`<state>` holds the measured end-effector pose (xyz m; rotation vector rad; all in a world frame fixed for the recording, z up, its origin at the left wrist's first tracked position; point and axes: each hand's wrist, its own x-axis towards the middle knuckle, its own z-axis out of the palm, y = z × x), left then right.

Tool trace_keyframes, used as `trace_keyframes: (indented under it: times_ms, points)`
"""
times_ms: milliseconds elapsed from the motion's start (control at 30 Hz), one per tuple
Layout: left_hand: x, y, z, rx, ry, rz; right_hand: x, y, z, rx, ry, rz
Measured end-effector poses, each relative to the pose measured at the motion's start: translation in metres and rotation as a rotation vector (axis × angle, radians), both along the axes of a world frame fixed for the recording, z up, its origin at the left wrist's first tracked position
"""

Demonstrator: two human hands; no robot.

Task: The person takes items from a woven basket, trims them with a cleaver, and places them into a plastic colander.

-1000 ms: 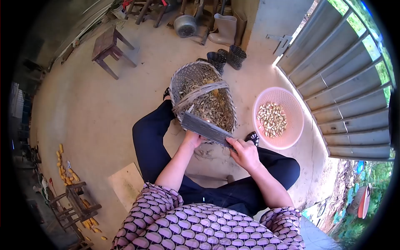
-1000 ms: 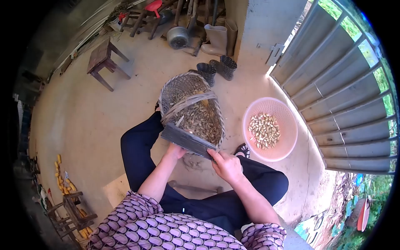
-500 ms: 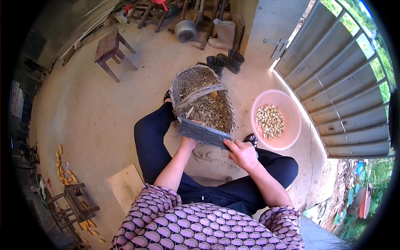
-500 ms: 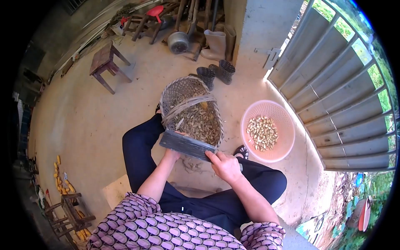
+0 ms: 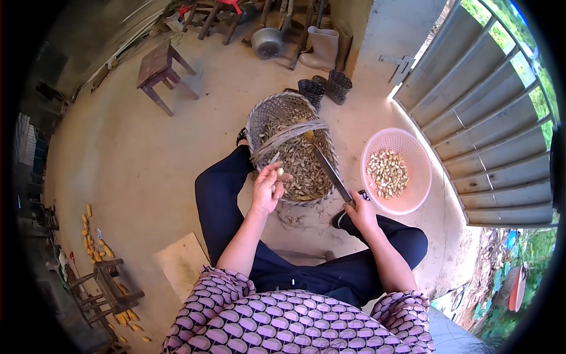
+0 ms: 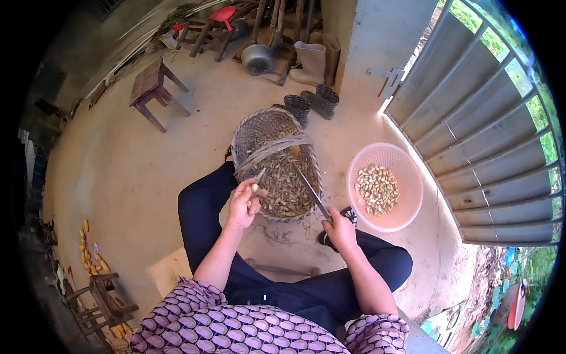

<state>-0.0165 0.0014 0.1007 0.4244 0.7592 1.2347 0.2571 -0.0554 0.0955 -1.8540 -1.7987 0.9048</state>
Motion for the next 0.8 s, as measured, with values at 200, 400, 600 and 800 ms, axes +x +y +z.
trace_keyframes:
  times_ms: [200,400,600,800]
  points:
    - [0.013,-0.014,-0.051,-0.306,-0.315,-0.055,-0.014,-0.002,-0.004,-0.092,0.173,-0.064]
    - [0.019,-0.015,-0.078,-0.543,-0.259,-0.089,-0.017,-0.003,0.002,-0.153,0.149,0.005]
    - [0.025,-0.013,-0.079,-0.695,0.061,-0.193,-0.017,-0.001,0.011,-0.147,0.115,0.054]
    - [0.016,-0.016,-0.104,-0.635,0.233,-0.274,-0.016,0.001,0.011,-0.161,0.101,0.047]
